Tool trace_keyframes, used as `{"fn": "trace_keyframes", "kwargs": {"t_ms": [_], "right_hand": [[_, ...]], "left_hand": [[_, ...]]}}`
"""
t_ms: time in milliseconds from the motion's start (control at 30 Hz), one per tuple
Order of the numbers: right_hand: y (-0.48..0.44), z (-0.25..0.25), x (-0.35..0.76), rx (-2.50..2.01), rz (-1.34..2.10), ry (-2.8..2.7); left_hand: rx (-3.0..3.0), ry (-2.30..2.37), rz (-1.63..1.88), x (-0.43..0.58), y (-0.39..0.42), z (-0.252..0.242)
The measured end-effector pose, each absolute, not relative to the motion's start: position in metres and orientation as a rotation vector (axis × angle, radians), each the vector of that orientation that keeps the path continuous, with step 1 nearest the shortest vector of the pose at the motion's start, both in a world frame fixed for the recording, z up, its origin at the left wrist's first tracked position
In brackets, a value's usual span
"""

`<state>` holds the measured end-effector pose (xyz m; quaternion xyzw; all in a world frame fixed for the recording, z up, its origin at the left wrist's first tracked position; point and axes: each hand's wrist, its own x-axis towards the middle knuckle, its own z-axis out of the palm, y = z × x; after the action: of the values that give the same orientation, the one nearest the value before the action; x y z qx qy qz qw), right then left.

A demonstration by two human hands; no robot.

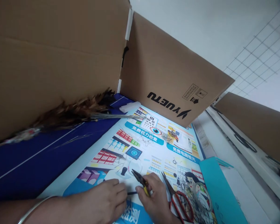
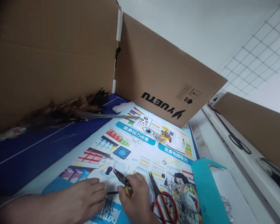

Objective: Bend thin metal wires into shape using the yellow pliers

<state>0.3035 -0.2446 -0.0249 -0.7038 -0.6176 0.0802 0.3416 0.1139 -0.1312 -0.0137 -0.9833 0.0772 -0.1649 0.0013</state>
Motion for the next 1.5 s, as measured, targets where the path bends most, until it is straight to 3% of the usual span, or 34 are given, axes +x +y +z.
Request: {"fn": "trace_keyframes", "kwargs": {"t_ms": [600, 867, 1500], "right_hand": [[-0.245, -0.036, 0.305, -1.833, 0.149, -1.615], [-0.245, -0.033, 0.304, -1.855, 0.140, -1.674], [-0.245, -0.031, 0.303, -1.893, 0.118, -1.759]], "left_hand": [[-3.255, 0.306, -0.805, 0.119, -0.127, -0.009], [-3.293, 0.402, -1.083, 0.128, -0.122, -0.030], [-3.398, 0.413, -1.079, 0.129, -0.120, -0.029]]}}
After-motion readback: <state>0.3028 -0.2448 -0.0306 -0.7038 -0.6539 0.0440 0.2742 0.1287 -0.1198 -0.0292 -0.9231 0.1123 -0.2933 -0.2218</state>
